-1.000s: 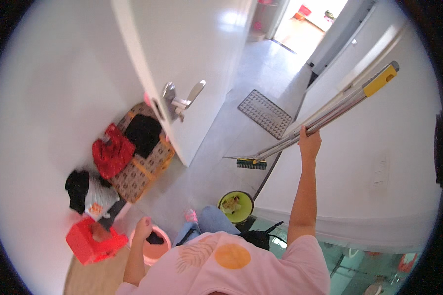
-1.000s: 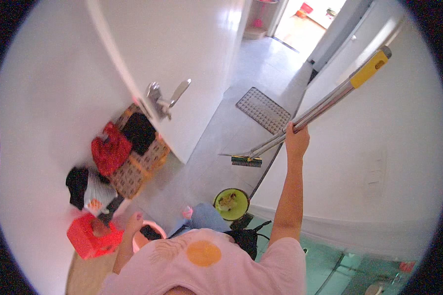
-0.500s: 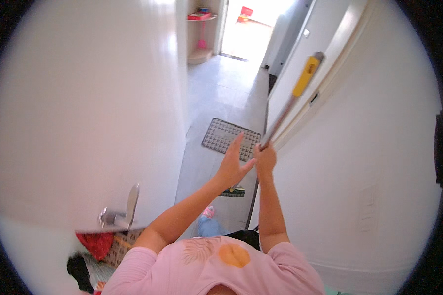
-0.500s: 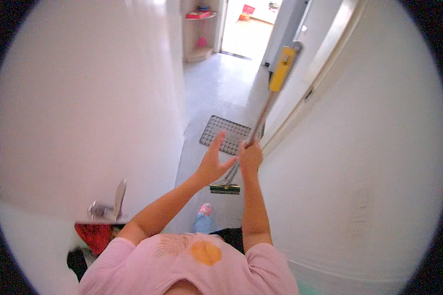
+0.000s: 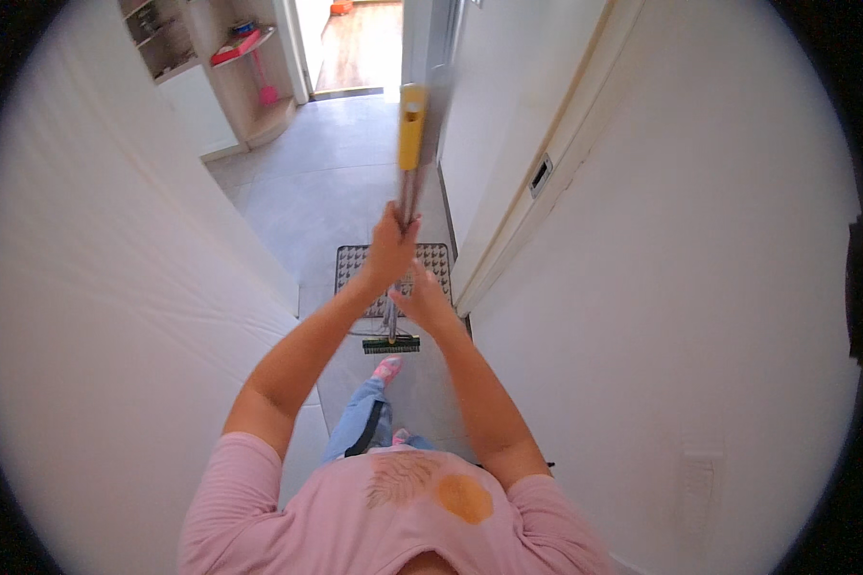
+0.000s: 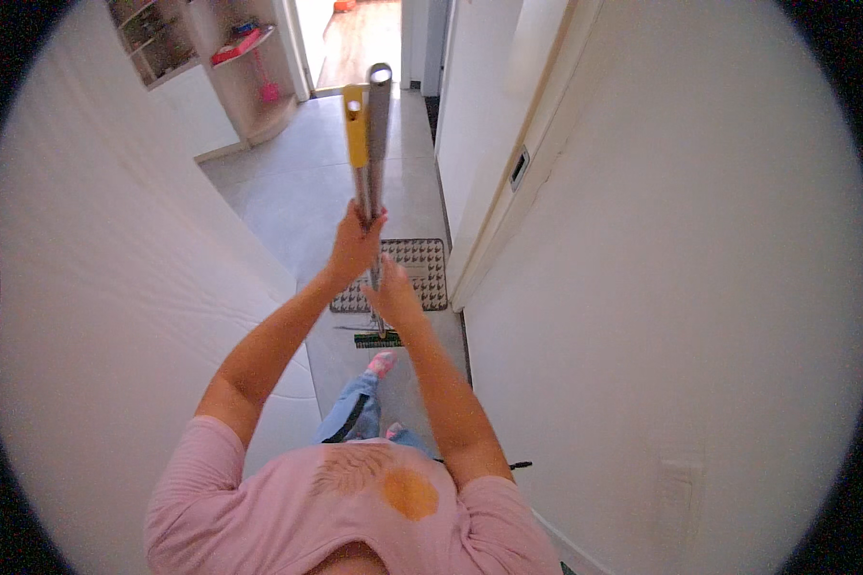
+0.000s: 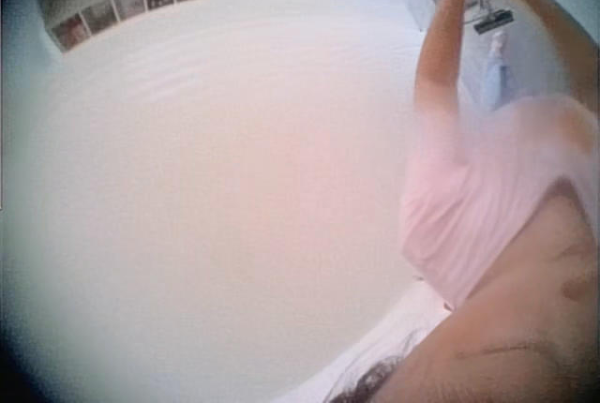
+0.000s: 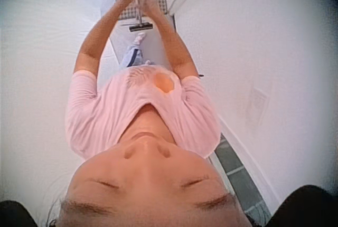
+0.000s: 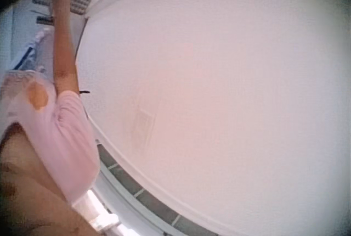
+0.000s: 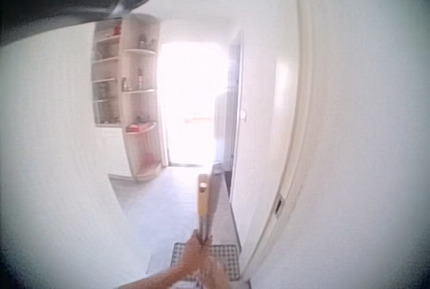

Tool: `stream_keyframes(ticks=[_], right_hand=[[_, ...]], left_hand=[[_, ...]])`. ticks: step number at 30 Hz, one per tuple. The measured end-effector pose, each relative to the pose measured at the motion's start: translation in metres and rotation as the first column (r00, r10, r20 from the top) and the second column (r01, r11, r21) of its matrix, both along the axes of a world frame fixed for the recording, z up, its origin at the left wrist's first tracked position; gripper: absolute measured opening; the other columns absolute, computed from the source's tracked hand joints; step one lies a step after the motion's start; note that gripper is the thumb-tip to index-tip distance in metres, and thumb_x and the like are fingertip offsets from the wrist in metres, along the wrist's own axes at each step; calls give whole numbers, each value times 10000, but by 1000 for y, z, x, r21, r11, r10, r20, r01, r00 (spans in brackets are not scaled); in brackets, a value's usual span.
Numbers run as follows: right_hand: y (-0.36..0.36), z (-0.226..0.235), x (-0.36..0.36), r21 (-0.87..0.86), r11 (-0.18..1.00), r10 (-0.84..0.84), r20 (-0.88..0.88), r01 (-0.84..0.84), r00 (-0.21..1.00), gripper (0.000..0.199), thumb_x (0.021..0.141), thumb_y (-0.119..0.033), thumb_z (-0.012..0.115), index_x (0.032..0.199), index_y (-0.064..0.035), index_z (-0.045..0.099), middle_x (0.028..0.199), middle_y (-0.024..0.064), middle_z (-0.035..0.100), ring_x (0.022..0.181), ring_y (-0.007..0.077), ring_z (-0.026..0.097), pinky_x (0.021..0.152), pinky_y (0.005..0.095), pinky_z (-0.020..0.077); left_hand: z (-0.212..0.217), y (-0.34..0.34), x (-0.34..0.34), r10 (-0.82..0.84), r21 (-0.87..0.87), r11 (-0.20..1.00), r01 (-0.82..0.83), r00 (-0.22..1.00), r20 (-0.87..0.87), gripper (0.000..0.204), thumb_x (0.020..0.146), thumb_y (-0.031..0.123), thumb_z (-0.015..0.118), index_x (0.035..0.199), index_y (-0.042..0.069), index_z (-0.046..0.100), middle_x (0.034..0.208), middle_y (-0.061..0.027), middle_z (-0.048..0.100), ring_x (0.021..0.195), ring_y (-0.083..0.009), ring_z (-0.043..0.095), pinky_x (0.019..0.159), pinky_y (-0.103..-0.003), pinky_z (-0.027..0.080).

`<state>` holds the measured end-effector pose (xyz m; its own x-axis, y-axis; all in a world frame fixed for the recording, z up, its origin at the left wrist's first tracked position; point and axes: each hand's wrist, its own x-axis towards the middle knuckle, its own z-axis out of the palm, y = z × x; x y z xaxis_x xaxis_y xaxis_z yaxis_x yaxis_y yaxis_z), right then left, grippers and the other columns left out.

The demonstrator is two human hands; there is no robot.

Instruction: The person sits on the bathroom floor and scrubs the tiles with a cloth. They remove a drain cover, clean the drain area, and then wash the drain cover and a small brush in the sink. Finally, they place the drain cover back and wipe the floor with a mop.

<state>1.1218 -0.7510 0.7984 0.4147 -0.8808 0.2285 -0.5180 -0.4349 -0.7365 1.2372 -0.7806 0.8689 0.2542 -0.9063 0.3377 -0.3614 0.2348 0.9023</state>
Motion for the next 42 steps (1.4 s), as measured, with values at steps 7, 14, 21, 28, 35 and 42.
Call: stream_keyframes(ticks=[7, 14, 21, 28, 35, 42], right_hand=[[-15, 9, -95, 553, 831, 371, -463, -65, 805, 438, 791, -244, 573, 1140, 3, 479, 1099, 217, 529, 1020, 350, 500, 887, 389, 393], [-19, 40, -125, 685, 688, 142, -451, 239, 881, 424, 790, -254, 573, 1116, 9, 510, 1024, 201, 573, 949, 339, 543, 829, 382, 429], [-39, 22, -106, 710, 586, -101, -415, 391, 904, 439, 802, -261, 536, 1141, 15, 495, 1027, 202, 574, 931, 312, 560, 808, 367, 439], [-21, 37, -115, 680, 522, -188, -497, 515, 847, 432, 806, -275, 534, 1132, 7, 510, 1072, 211, 558, 939, 317, 567, 826, 364, 439], [13, 23, -116, 672, 426, -257, -551, 605, 794, 414, 809, -286, 539, 1118, -11, 522, 1008, 201, 586, 919, 329, 567, 796, 391, 449], [22, 17, -112, 641, 424, -326, -551, 640, 768, 407, 801, -265, 553, 1123, -20, 519, 991, 194, 592, 886, 317, 581, 766, 383, 460]], left_hand=[[-93, -120, 101, -300, 121, 948, 295, 954, 21, 195, 837, 84, 548, 1004, 12, 477, 882, -125, 585, 843, -182, 560, 738, -313, 435], [-140, -237, 113, -637, 342, 687, 641, 758, -141, 216, 823, -9, 521, 1030, 41, 487, 919, -33, 546, 873, -110, 495, 785, -277, 412], [-229, -352, 87, -743, 410, 611, 677, 669, 2, 238, 810, 49, 558, 1033, 35, 478, 918, -116, 569, 881, -226, 530, 763, -338, 410], [-291, -433, 36, -644, 450, 699, 556, 763, 57, 222, 793, 67, 567, 988, 29, 468, 898, -159, 567, 877, -303, 537, 732, -377, 404], [-289, -458, -20, -650, 456, 694, 557, 757, 64, 292, 753, 91, 611, 997, 22, 468, 883, -174, 565, 842, -323, 546, 715, -397, 424], [-281, -457, -25, -580, 269, 805, 529, 796, 170, 528, 698, 79, 655, 1154, 23, 395, 1023, -193, 536, 941, -325, 539, 790, -385, 425]])
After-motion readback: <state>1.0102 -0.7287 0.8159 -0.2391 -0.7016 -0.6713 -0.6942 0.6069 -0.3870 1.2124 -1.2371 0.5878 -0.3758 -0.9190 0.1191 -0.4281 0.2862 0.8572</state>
